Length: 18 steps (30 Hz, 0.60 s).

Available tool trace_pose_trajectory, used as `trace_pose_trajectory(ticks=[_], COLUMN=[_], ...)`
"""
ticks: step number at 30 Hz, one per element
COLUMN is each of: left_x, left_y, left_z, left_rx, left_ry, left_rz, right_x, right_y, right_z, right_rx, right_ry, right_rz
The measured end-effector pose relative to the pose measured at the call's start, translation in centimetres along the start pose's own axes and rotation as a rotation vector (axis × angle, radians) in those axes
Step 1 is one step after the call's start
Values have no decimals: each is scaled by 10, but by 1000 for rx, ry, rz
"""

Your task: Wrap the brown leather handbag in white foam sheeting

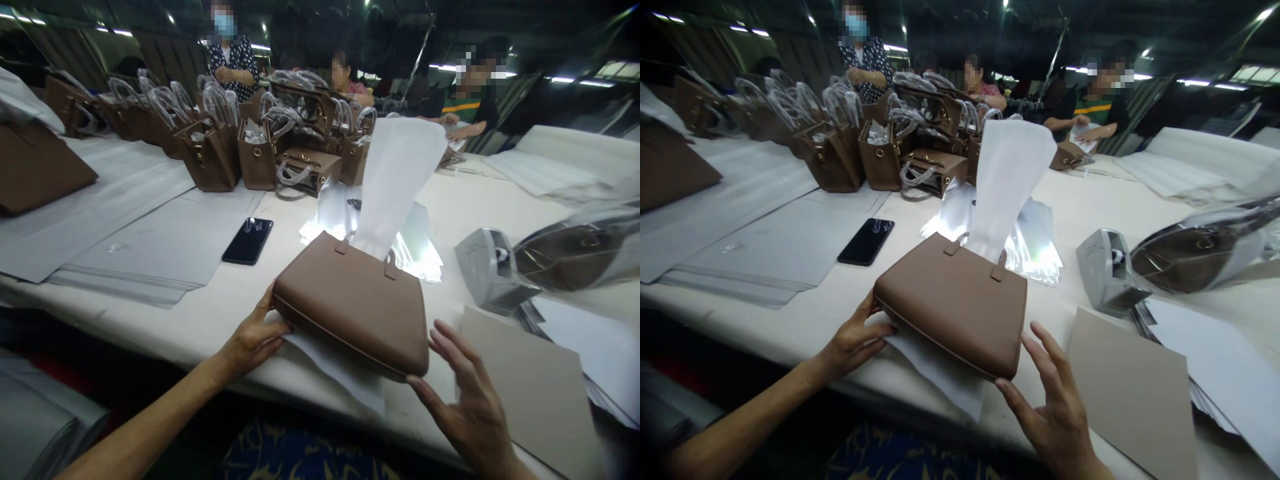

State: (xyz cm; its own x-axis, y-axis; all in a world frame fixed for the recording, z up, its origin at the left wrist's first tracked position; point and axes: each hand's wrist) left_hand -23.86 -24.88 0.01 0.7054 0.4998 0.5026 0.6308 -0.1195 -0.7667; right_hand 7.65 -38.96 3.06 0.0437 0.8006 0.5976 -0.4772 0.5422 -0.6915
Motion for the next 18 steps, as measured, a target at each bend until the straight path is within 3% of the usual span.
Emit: trace_pose_trajectory(ticks=[2,4,7,10,12,15,18], left_x=[-1,-1,-1,-1,0,1,0], left_y=[2,2,3,5,5,4,-1], left_z=[5,9,12,12,12,12,13], left_rx=[-37,-47,-33,-50,-63,-49,-23], left_ry=[-61,-117,-141,-139,-136,-115,-93], left_rz=[19,42,54,38,6,-14,52], right_x=[-1,2,26,78,127,200,251], right_y=[2,-5,-21,-21,-7,26,54], right_z=[0,-3,-17,-44,-71,-112,-131], right_rx=[-6,-47,-96,21,266,790,955], right_ry=[53,-22,-33,318,553,780,807], right_rz=[50,96,100,45,51,53,172])
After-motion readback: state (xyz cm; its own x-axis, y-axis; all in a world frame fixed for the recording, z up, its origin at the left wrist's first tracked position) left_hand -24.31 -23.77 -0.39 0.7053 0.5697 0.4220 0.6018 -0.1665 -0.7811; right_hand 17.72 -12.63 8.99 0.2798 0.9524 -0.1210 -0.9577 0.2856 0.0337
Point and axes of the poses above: each hand's wrist, its own x-axis towards the middle knuckle, its own y-axis out of the palm, z = x × y, and after that the axes turned 4 degrees about y, right-handed
